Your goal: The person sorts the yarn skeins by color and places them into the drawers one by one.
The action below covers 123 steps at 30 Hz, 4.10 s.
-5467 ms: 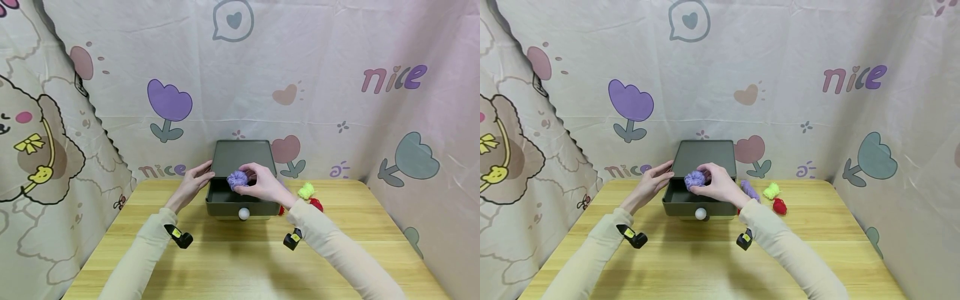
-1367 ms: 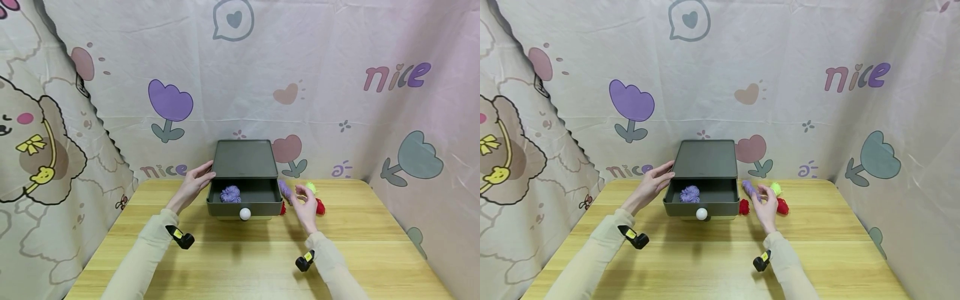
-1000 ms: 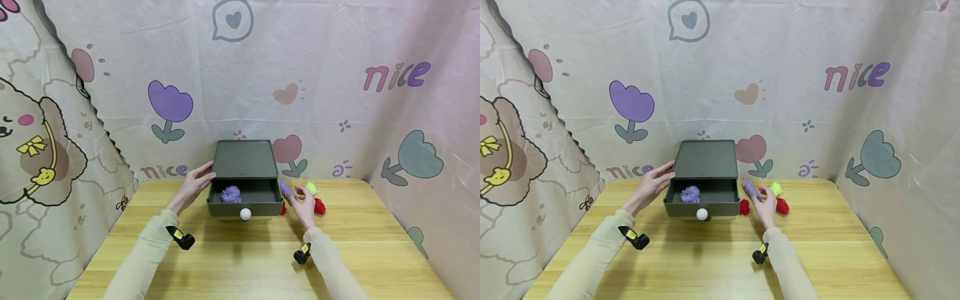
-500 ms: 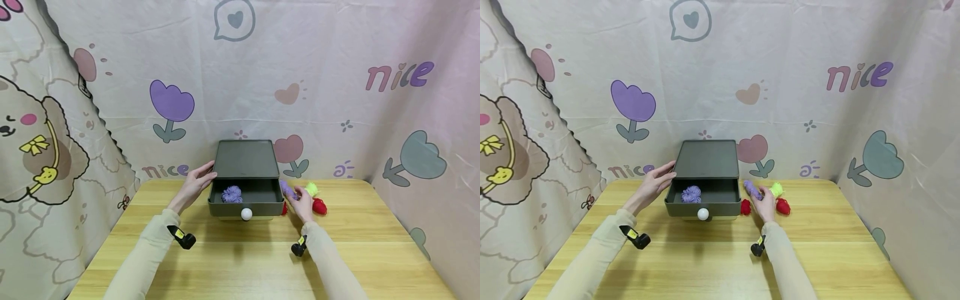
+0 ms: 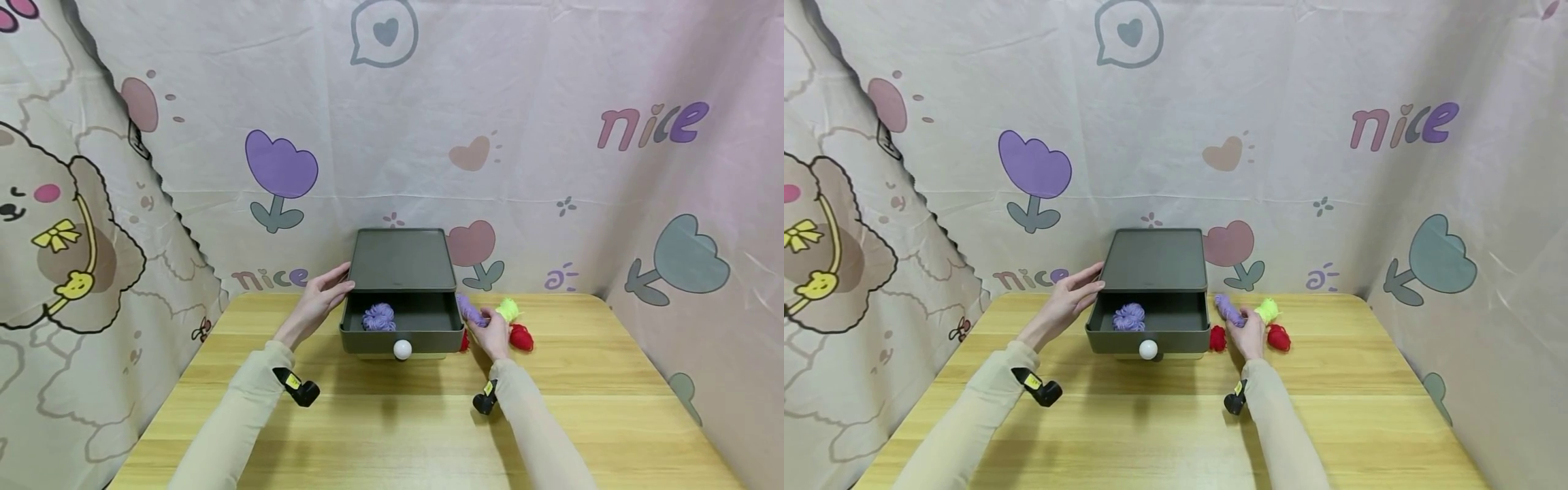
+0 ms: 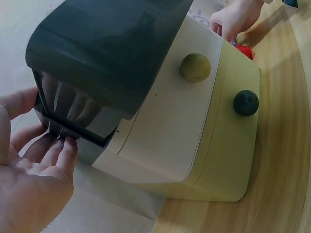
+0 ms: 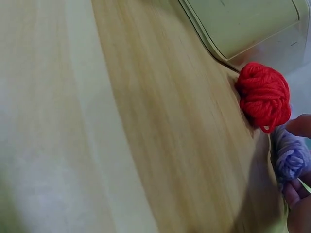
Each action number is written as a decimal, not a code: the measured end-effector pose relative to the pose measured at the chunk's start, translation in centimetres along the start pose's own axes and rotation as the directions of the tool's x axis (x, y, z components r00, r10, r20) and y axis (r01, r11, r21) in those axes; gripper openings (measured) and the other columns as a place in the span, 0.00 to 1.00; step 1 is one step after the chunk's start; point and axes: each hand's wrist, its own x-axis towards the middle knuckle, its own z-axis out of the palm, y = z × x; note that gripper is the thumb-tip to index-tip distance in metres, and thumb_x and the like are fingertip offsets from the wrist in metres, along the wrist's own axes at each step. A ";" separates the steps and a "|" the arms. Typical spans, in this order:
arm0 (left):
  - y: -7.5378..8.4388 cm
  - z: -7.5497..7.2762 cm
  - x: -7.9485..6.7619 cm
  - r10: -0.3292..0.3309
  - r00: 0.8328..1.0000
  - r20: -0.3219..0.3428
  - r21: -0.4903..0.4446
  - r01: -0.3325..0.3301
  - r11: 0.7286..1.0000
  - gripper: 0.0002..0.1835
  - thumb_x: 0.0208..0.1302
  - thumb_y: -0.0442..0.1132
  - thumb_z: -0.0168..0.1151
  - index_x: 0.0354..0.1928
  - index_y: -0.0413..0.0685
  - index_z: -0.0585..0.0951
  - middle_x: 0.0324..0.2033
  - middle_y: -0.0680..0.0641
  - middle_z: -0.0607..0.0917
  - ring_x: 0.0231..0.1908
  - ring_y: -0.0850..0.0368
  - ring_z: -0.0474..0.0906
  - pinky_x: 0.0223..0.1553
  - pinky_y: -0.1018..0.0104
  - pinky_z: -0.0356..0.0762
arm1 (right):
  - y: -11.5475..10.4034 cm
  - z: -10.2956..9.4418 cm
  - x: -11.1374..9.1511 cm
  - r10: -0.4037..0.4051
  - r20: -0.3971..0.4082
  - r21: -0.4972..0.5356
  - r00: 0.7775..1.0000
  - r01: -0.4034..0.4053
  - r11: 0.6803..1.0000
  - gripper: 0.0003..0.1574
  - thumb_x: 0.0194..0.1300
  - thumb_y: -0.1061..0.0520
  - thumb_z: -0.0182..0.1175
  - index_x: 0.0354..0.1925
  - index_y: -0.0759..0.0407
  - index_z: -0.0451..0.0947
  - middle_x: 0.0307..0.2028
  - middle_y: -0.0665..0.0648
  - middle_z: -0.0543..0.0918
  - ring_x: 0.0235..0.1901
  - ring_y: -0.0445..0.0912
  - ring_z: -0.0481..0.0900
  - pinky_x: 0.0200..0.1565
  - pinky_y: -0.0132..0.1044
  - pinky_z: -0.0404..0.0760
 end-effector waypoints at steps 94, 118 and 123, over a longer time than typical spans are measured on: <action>0.0 -0.1 0.0 0.016 1.000 0.019 -0.023 -0.016 1.000 0.34 0.61 0.40 0.55 0.67 0.47 0.54 0.70 0.49 0.48 0.69 0.57 0.45 0.68 0.59 0.48 | -11.4 -11.3 -6.1 -0.161 -0.172 0.349 0.972 0.213 0.913 0.17 0.46 0.60 0.68 0.38 0.61 0.79 0.33 0.64 0.82 0.23 0.33 0.77 0.24 0.24 0.78; 1.6 0.8 -1.0 -0.007 0.999 0.045 0.018 0.006 1.000 0.33 0.65 0.37 0.49 0.68 0.44 0.50 0.70 0.48 0.44 0.69 0.56 0.41 0.68 0.60 0.47 | -18.1 -14.6 -10.6 -0.408 -0.036 0.263 0.912 0.403 0.877 0.15 0.47 0.62 0.67 0.36 0.64 0.78 0.31 0.60 0.82 0.28 0.34 0.78 0.31 0.22 0.79; 1.7 0.9 -1.1 -0.012 0.999 0.041 0.028 0.011 1.000 0.32 0.65 0.37 0.49 0.68 0.44 0.50 0.70 0.48 0.44 0.69 0.56 0.41 0.68 0.60 0.47 | -17.5 -13.7 -10.3 -0.427 0.003 0.210 0.904 0.417 0.884 0.15 0.47 0.57 0.68 0.37 0.56 0.80 0.29 0.54 0.82 0.27 0.37 0.75 0.28 0.24 0.76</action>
